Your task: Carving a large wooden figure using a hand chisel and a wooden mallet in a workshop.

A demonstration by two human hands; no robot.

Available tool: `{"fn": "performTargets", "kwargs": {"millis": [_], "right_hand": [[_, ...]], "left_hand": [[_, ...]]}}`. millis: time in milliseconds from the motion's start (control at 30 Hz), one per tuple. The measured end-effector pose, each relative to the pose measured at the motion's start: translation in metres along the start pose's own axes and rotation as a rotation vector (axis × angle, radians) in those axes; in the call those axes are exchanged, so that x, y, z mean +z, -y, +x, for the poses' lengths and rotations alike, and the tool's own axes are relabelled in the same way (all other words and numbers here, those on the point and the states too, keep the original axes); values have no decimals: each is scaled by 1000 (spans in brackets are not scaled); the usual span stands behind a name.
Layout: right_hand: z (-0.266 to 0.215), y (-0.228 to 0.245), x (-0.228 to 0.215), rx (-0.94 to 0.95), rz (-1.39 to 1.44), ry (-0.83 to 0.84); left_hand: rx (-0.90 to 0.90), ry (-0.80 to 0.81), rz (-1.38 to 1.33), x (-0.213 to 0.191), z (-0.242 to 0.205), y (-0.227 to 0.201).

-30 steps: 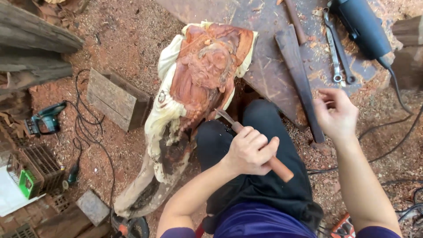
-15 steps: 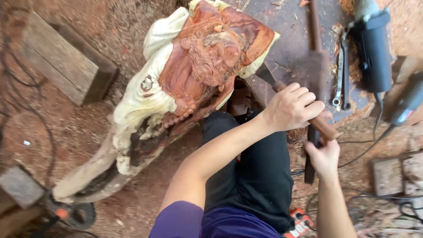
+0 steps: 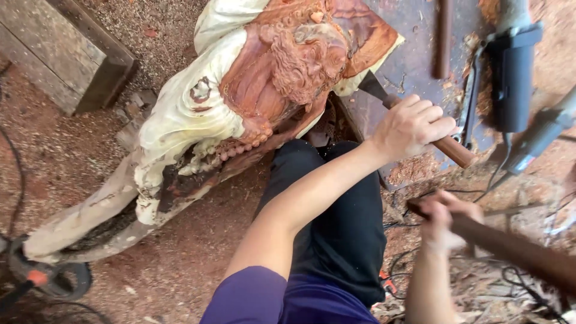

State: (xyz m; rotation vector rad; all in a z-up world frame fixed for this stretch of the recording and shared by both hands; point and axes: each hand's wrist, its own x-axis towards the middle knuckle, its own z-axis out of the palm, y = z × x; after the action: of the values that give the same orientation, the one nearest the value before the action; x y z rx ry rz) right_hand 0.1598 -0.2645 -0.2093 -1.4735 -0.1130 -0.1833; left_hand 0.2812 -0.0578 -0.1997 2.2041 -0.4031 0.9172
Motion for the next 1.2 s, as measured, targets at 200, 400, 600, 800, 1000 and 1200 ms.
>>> {"fn": "performTargets", "kwargs": {"millis": [200, 400, 600, 800, 1000, 1200], "right_hand": [[-23, 1, -9, 600, -366, -207], [-26, 14, -45, 233, 124, -155], [-20, 20, -82, 40, -52, -134], [-9, 41, -83, -81, -102, 91], [-1, 65, -72, -124, -119, 134], [11, 47, -42, -293, -88, 127]], "left_hand": [[2, 81, 86, 34, -17, 4], [-34, 298, 33, 17, -9, -31], [50, 194, 77, -2, 9, -47], [78, -1, -31, -3, 7, -11], [109, 16, -88, 20, 0, 9], [131, -103, -109, 2, 4, 14]]}}
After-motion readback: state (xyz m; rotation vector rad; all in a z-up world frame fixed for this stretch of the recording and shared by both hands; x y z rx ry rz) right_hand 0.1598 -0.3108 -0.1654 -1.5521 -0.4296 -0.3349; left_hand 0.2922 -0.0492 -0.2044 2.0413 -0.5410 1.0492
